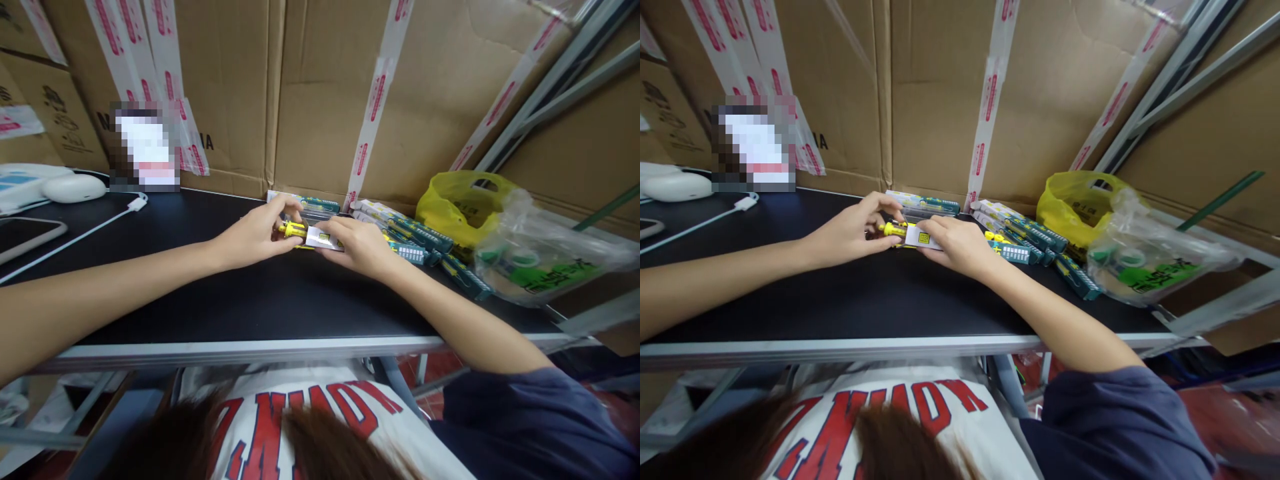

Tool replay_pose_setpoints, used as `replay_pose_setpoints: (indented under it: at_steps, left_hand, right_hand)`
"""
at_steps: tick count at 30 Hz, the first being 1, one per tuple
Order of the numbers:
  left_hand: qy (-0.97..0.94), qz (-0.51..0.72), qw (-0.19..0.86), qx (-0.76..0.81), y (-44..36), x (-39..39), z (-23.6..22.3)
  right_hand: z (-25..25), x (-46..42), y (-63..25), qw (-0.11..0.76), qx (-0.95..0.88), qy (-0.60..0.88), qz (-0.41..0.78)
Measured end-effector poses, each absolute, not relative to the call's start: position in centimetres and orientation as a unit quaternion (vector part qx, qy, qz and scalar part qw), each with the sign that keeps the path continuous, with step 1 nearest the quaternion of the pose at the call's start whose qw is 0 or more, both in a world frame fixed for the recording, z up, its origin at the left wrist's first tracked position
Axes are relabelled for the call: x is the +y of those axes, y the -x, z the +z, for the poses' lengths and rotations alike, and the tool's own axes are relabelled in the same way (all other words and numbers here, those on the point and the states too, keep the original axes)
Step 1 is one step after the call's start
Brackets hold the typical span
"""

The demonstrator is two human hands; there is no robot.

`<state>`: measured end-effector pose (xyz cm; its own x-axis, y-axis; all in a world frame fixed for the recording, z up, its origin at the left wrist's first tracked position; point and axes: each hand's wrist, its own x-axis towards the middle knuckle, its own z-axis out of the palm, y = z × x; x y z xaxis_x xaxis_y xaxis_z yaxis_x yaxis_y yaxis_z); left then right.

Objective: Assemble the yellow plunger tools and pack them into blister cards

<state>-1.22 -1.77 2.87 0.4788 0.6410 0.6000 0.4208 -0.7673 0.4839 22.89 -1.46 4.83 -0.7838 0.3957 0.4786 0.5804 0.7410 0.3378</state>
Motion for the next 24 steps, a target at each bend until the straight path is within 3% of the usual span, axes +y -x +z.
replay_pose_setpoints:
  at_steps: [8, 24]
  left_hand:
    - [-0.872, 0.355, 0.087, 0.326, 3.2, 1.0, 2.7]
    - [-0.822, 0.469, -0.022, 0.322, 3.3, 0.4, 3.3]
  right_hand:
    - [5.6, -0.4, -23.6, 0.214, -0.900, 0.329, -0.190]
    - [5.9, 0.1, -23.9, 0.235, -0.899, 0.333, -0.162]
